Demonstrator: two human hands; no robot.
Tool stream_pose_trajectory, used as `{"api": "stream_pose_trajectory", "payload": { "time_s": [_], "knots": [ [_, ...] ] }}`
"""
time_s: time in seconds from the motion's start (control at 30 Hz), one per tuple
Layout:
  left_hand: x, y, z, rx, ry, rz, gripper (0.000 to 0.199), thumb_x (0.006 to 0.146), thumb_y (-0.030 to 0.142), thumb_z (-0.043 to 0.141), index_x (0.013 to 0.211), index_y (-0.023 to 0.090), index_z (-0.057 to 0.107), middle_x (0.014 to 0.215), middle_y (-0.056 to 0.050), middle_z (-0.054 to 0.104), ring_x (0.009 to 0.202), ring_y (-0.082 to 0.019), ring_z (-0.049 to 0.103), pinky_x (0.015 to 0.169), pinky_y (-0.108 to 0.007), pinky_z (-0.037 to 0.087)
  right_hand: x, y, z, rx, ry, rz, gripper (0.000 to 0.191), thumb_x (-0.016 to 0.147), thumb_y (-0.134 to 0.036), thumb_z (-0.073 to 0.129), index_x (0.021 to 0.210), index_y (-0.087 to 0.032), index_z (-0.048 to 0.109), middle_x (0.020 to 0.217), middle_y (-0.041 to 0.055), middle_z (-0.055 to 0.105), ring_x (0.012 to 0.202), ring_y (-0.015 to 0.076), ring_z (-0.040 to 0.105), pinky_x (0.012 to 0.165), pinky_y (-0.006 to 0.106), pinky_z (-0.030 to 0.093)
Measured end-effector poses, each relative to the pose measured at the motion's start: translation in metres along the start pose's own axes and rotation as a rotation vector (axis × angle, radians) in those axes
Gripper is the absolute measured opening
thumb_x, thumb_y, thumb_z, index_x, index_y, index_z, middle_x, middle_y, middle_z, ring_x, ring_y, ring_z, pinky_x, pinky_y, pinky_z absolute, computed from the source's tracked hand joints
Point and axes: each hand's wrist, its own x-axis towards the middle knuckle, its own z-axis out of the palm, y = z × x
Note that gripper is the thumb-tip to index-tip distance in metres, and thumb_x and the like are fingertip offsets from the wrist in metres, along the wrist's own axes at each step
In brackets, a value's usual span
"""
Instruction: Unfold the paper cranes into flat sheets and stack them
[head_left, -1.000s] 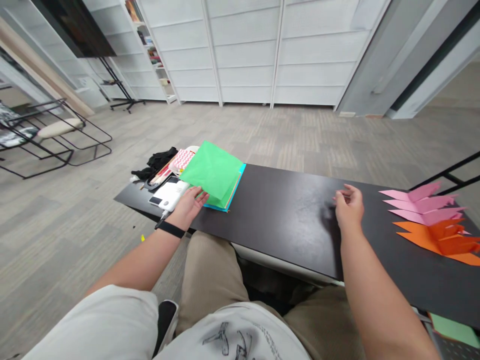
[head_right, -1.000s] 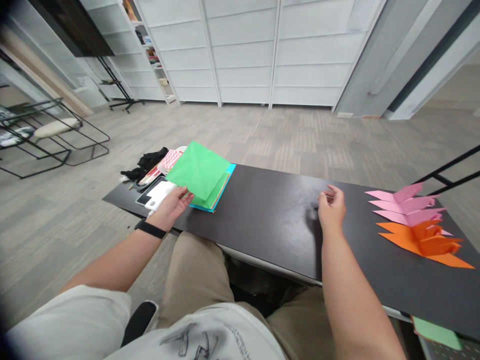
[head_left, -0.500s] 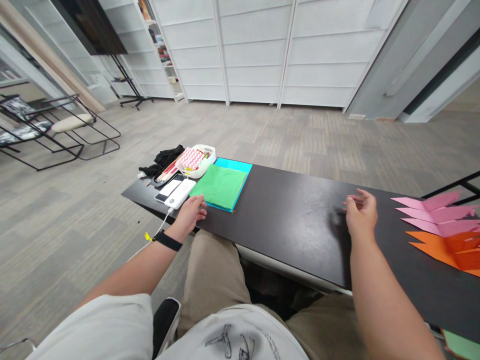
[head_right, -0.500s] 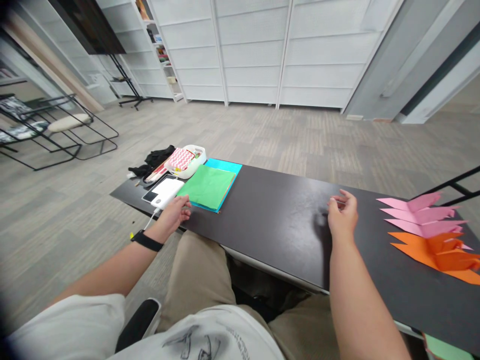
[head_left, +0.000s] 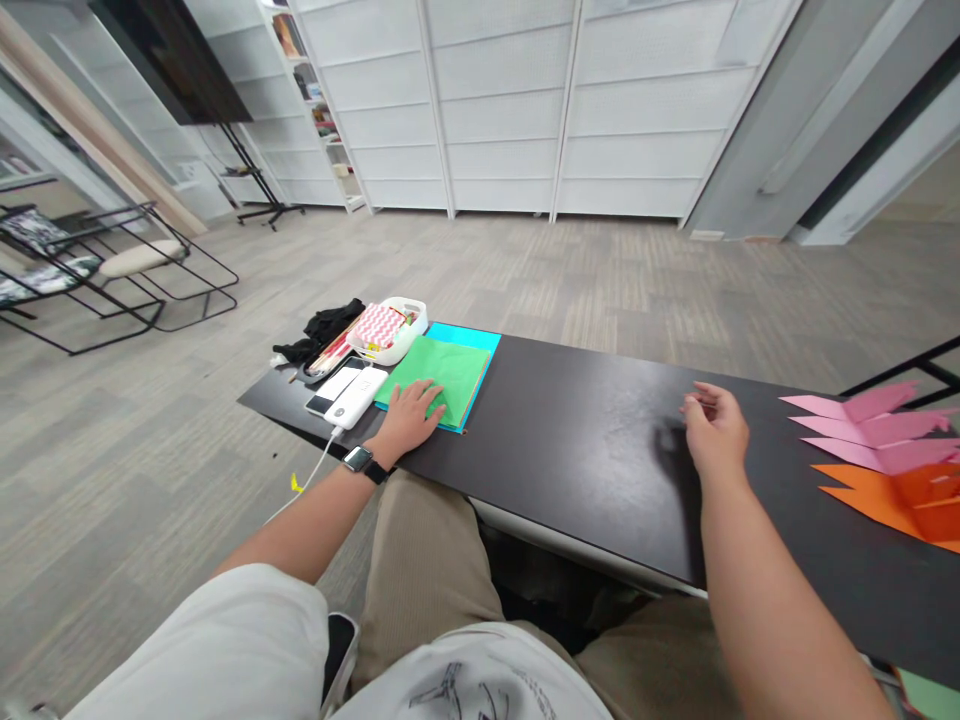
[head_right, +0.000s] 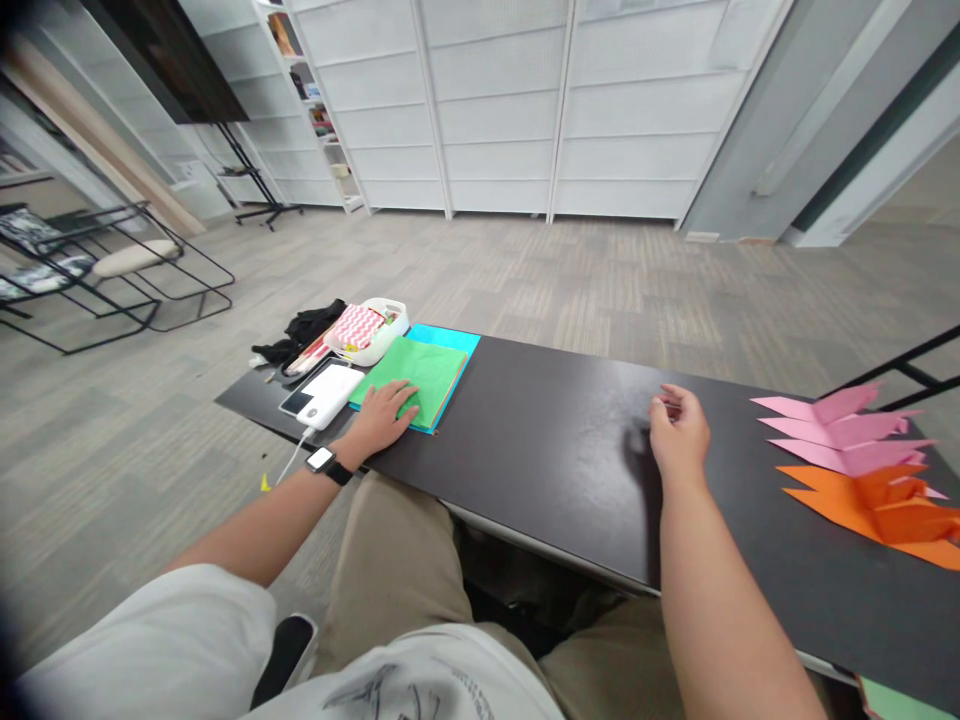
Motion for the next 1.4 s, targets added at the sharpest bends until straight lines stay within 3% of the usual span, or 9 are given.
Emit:
{"api": "stream_pose_trajectory", "payload": {
  "time_s": [0.27,0.43,0.57,0.83,1.0,1.1,1.17,1.3,1.4],
  "knots": [
    [0.001,-0.002,0.001,-0.017,0.062,0.002,0.043,0.105,0.041,0.053,0.144,0.026,0.065,0.157,-0.017,0.060,0.149,-0.039,0.050,0.130,-0.073,0.022,-0.002,-0.007,0.001,0.030,0.012,0.066,0.044,0.085,-0.044,0.067,0.124,-0.024,0.073,0.102,0.0057,0.076,0.084,0.0237,0.073,0.084,0.045,0.061],
    [0.014,0.016,-0.011,-0.035,0.142,0.050,0.037,0.104,0.037,0.054,0.136,0.025,0.069,0.150,-0.015,0.065,0.142,-0.035,0.057,0.129,-0.063,0.030,-0.002,-0.011,0.001,0.028,0.008,0.066,0.046,0.085,-0.044,0.066,0.125,-0.023,0.073,0.103,0.0069,0.077,0.082,0.0236,0.072,0.084,0.046,0.060],
    [0.035,0.054,-0.014,-0.123,0.188,0.152,0.030,0.102,0.032,0.057,0.125,0.023,0.072,0.131,-0.013,0.072,0.125,-0.031,0.064,0.117,-0.050,0.045,-0.004,-0.015,0.002,0.019,-0.003,0.054,0.047,0.085,-0.045,0.063,0.124,-0.021,0.072,0.104,0.0095,0.078,0.084,0.0252,0.072,0.086,0.046,0.060],
    [0.095,0.165,0.017,-0.312,0.138,0.423,0.022,0.102,0.028,0.058,0.112,0.023,0.077,0.122,-0.011,0.075,0.118,-0.029,0.067,0.110,-0.046,0.047,-0.005,-0.022,0.002,-0.018,0.024,0.049,0.049,0.086,-0.044,0.055,0.127,-0.021,0.071,0.109,0.0142,0.079,0.094,0.0300,0.071,0.095,0.048,0.058],
    [0.127,0.218,0.046,-0.495,0.193,0.294,0.023,0.100,0.025,0.055,0.105,0.021,0.077,0.104,-0.008,0.078,0.091,-0.023,0.069,0.092,-0.037,0.053,-0.009,-0.018,0.006,-0.003,0.074,-0.042,0.037,0.083,-0.029,0.055,0.116,-0.021,0.071,0.099,0.0095,0.077,0.086,0.0248,0.069,0.089,0.042,0.057],
    [0.132,0.221,0.062,-0.504,0.184,0.240,0.026,0.100,0.026,0.053,0.107,0.020,0.078,0.101,-0.007,0.076,0.081,-0.021,0.065,0.084,-0.033,0.051,-0.012,-0.017,0.008,-0.010,0.040,-0.115,0.038,0.082,-0.022,0.054,0.116,-0.023,0.071,0.098,0.0071,0.076,0.088,0.0242,0.070,0.092,0.042,0.057],
    [0.131,0.214,0.069,-0.474,0.116,0.281,0.027,0.099,0.028,0.054,0.105,0.021,0.079,0.096,-0.006,0.075,0.077,-0.020,0.063,0.080,-0.033,0.048,-0.014,-0.019,0.008,-0.018,0.062,-0.102,0.038,0.083,-0.021,0.054,0.117,-0.023,0.070,0.100,0.0066,0.076,0.088,0.0236,0.070,0.088,0.040,0.057],
    [0.130,0.202,0.070,-0.499,0.070,0.328,0.028,0.099,0.033,0.056,0.104,0.022,0.081,0.090,-0.005,0.074,0.074,-0.020,0.062,0.078,-0.032,0.047,-0.016,-0.027,-0.004,0.020,0.203,-0.067,0.038,0.086,-0.024,0.056,0.122,-0.023,0.068,0.102,0.0076,0.077,0.094,0.0235,0.072,0.084,0.037,0.057],
    [0.130,0.201,0.069,-0.561,0.061,0.324,0.029,0.098,0.035,0.057,0.103,0.022,0.082,0.092,-0.005,0.077,0.074,-0.020,0.063,0.079,-0.032,0.049,-0.017,-0.030,-0.033,0.042,0.349,-0.099,0.037,0.090,-0.026,0.055,0.125,-0.022,0.065,0.104,0.0087,0.077,0.097,0.0227,0.073,0.088,0.037,0.057]
  ]
}}
